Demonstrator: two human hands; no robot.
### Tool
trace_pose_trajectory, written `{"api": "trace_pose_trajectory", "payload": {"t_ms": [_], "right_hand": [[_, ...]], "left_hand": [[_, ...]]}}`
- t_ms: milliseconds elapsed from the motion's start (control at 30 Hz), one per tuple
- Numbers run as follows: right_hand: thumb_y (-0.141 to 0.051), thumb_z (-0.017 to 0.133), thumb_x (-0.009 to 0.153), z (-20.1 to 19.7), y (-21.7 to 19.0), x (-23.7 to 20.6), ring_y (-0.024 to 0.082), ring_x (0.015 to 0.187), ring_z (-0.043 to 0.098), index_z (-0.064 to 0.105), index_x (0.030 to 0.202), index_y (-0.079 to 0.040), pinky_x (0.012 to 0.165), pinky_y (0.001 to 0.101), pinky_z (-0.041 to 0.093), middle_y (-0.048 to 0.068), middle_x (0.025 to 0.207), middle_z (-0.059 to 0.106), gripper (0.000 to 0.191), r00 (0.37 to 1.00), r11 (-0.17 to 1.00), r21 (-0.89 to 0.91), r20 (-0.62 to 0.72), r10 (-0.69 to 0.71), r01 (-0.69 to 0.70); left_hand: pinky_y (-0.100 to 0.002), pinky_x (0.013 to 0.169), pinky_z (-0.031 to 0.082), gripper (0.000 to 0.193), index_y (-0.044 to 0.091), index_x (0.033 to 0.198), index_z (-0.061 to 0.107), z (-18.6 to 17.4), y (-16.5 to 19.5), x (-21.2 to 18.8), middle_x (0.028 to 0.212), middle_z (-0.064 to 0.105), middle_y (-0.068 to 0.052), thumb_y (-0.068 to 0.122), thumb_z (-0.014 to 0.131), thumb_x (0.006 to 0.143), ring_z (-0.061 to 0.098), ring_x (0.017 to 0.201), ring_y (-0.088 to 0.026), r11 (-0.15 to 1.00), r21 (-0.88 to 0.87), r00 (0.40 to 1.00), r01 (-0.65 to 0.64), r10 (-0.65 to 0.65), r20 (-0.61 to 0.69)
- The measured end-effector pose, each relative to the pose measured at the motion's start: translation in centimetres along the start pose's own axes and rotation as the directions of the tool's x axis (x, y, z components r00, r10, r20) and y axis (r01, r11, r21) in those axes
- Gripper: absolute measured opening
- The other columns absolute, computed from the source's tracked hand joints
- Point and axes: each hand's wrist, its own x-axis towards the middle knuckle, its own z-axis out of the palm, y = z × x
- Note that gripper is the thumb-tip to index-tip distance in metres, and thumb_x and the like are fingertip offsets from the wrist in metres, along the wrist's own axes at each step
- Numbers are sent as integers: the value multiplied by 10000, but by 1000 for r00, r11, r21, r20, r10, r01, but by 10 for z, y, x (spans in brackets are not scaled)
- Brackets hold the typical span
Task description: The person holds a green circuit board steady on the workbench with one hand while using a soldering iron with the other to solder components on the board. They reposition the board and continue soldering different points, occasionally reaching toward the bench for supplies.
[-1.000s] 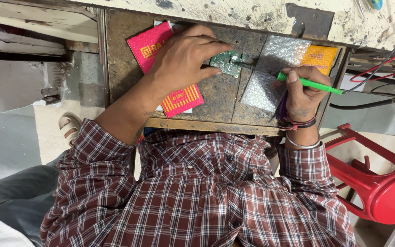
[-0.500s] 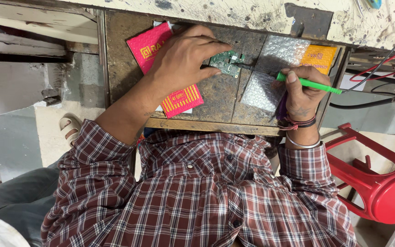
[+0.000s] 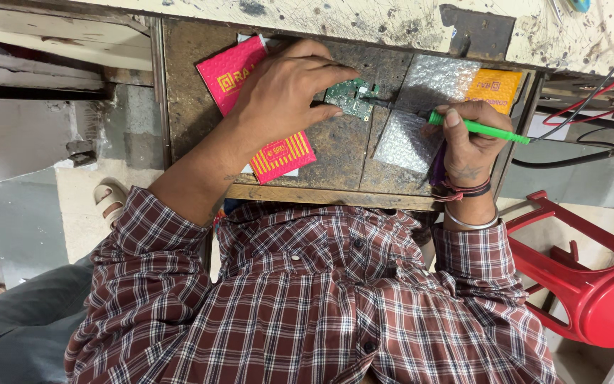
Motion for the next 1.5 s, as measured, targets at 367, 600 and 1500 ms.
{"api": "trace_pose_trajectory", "payload": {"t_ms": [367, 600, 1500], "right_hand": [[-112, 687, 1103, 3, 1, -1, 178, 727, 702, 666, 1027, 62, 685, 287, 591, 134, 956, 715, 191, 999, 999, -6, -26, 38, -38], [-111, 688, 1104, 2, 1, -1, 181, 725, 699, 674, 1029, 67, 690, 282, 582, 128, 936, 715, 194, 1000, 999, -54, 17, -8, 9], [-70, 665, 1069, 8, -5, 3, 151, 828, 680, 704, 1029, 47, 772, 273, 550, 114, 943, 727, 130, 999, 979, -203, -32, -33, 26]], "left_hand": [[-385, 899, 583, 598, 148, 1288, 736, -1, 1, -2, 1126, 710, -96, 227, 936, 730, 689, 1055, -253, 1000, 3, 1000, -4, 4, -3], [-371, 888, 587, 586, 151, 1285, 738, 0, 1, -4, 1138, 699, -101, 225, 938, 739, 689, 1024, -239, 1000, 9, 1000, 15, -15, 4], [-374, 945, 574, 618, 166, 1309, 723, 7, -7, -3, 1137, 707, -119, 273, 914, 731, 656, 1091, -254, 997, -25, 995, 66, -64, 71]]}}
